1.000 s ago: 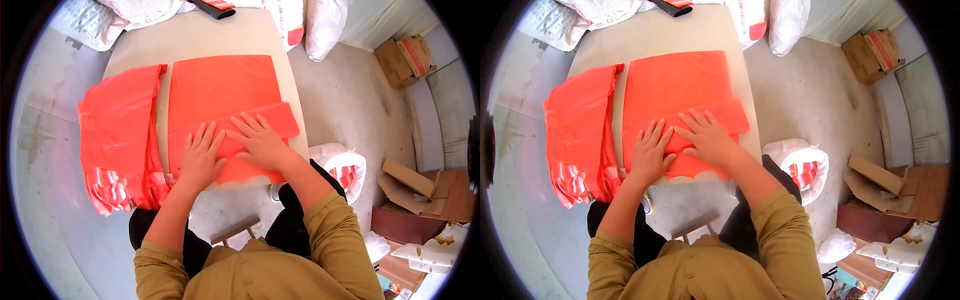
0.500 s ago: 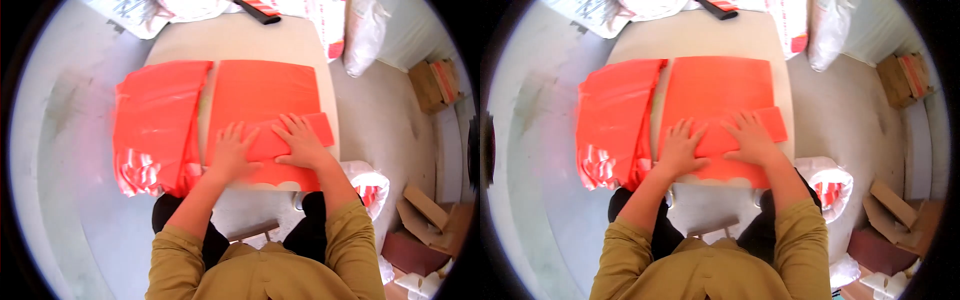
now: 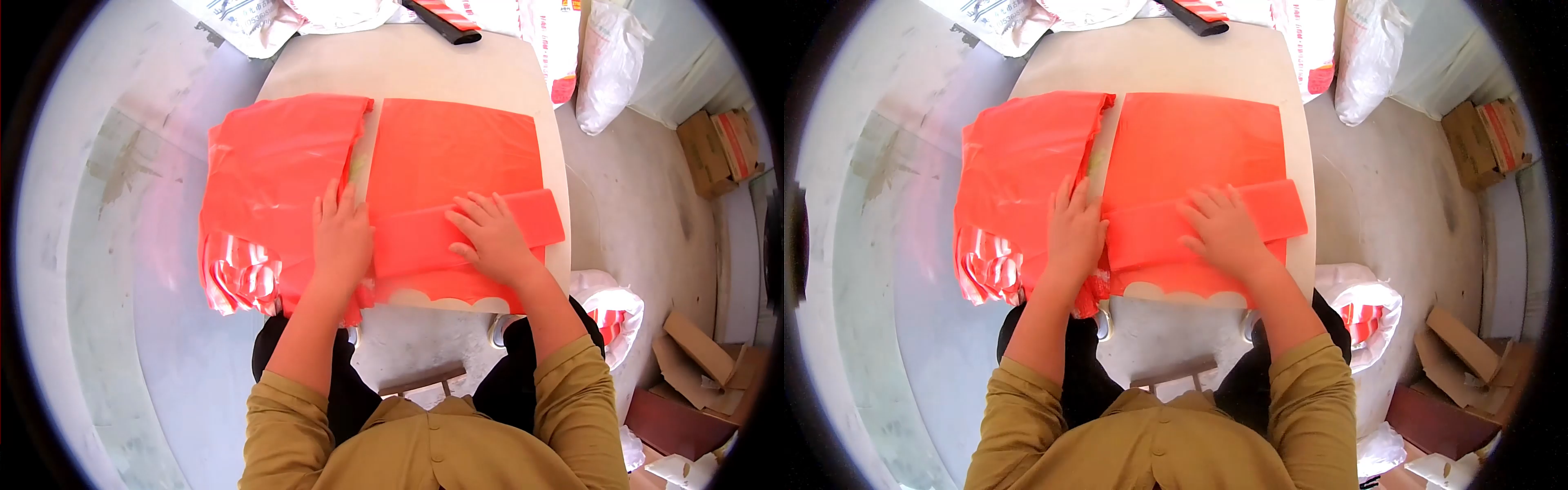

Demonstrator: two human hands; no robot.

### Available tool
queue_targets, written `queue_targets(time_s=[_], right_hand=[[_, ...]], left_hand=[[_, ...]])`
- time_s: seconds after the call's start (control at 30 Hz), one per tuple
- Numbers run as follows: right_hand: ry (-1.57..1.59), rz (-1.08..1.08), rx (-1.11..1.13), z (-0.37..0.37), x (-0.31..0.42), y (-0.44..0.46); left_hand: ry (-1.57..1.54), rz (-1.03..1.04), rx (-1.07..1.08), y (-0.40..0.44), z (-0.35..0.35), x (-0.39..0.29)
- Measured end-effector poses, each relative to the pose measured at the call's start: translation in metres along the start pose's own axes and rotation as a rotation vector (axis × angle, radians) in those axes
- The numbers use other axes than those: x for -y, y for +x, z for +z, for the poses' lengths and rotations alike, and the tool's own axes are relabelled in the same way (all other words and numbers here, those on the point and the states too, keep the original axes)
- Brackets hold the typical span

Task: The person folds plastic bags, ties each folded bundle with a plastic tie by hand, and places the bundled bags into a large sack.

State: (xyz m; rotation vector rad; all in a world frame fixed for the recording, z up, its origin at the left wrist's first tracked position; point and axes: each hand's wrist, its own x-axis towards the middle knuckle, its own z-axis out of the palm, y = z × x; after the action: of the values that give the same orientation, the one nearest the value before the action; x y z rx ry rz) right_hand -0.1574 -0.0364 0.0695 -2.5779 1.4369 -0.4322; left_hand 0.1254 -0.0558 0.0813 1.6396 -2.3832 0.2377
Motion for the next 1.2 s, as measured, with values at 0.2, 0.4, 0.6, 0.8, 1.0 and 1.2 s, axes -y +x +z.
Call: queue_targets(time_s=[0.2, 0.4, 0.6, 0.8, 1.0, 1.2], right_hand=[[0.037, -0.038, -0.028, 0.003, 0.007, 0.002], [0.057, -0.055, -0.069, -0.002, 0.004, 0.001], [0.113, -0.053, -0.133, -0.015, -0.003, -0.008], [0.109, -0.049, -0.123, -0.019, -0.004, -0.009], [0.143, -0.047, -0.125, -0.016, 0.001, -0.010], [0.422, 0.018, -0.120, -0.013, 0.006, -0.005]], left_hand=[[0.070, 0.013, -0.106, 0.018, 0.031, 0.014], [0.167, -0.120, -0.032, 0.070, 0.052, 0.022], [0.118, -0.155, -0.178, 0.090, 0.066, 0.035], [-0.174, -0.205, -0.222, 0.085, 0.058, 0.046], [-0.686, -0.445, -0.025, 0.079, 0.038, 0.052], [-0.825, -0.222, -0.083, 0.084, 0.001, 0.002]])
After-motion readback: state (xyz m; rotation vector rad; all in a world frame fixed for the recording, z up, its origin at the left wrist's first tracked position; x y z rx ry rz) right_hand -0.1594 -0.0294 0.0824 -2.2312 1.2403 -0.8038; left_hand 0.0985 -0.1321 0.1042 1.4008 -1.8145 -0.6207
